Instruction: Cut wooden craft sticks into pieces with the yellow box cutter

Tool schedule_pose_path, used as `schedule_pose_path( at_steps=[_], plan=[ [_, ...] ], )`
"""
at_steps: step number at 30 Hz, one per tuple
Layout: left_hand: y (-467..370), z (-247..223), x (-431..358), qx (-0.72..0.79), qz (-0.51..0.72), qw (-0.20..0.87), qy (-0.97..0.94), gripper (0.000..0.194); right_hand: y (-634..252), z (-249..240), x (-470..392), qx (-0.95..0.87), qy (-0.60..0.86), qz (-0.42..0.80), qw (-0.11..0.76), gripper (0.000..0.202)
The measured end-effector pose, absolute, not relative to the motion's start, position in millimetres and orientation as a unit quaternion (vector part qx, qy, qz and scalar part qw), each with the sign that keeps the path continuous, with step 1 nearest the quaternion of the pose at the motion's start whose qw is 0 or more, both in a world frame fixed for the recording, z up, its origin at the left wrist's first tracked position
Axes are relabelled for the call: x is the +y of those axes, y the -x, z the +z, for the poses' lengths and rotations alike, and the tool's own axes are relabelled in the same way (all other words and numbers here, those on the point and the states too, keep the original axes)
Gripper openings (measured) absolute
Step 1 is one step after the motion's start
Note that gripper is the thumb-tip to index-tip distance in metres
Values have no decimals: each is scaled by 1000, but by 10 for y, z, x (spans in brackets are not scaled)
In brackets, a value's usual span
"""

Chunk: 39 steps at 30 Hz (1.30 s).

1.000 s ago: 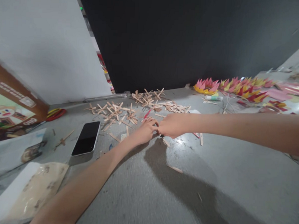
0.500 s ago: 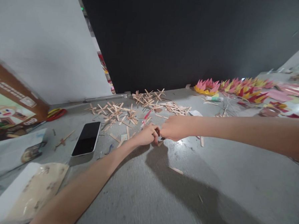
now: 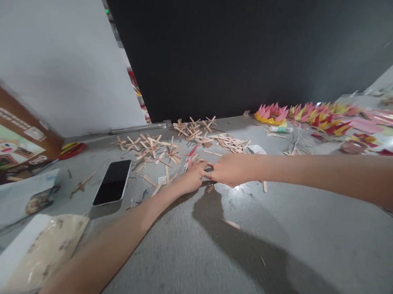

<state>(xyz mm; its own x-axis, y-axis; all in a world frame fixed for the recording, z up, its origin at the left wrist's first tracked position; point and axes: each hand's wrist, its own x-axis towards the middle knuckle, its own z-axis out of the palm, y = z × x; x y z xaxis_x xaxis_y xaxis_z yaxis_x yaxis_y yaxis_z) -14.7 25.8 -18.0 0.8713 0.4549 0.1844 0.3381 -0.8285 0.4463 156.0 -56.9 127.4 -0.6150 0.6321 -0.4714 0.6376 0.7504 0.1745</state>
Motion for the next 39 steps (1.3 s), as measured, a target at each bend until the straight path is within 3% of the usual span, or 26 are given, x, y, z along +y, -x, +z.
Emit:
schedule_pose_path(
  at_steps=[7,13,18,24,31,39],
  plan=[
    [180,-180,262,180,130,179,-958,61,-1563,1297,-613,898,-345,19,274,19],
    [151,-178,194,180,116,114,-970,48,-1585,1258,-615,902,-339,23,268,17],
    [205,-8,181,180,132,38,-974,48,-1612,1266,-621,898,-349,19,266,14],
    [202,49,169,190,164,128,-959,25,-1635,1274,-654,900,-347,12,263,21],
    [137,41,29,250,157,234,-926,27,-1626,1241,-617,894,-358,11,271,18],
    [111,-49,-37,279,156,281,-905,32,-1699,1246,-586,903,-355,5,244,19]
  ],
)
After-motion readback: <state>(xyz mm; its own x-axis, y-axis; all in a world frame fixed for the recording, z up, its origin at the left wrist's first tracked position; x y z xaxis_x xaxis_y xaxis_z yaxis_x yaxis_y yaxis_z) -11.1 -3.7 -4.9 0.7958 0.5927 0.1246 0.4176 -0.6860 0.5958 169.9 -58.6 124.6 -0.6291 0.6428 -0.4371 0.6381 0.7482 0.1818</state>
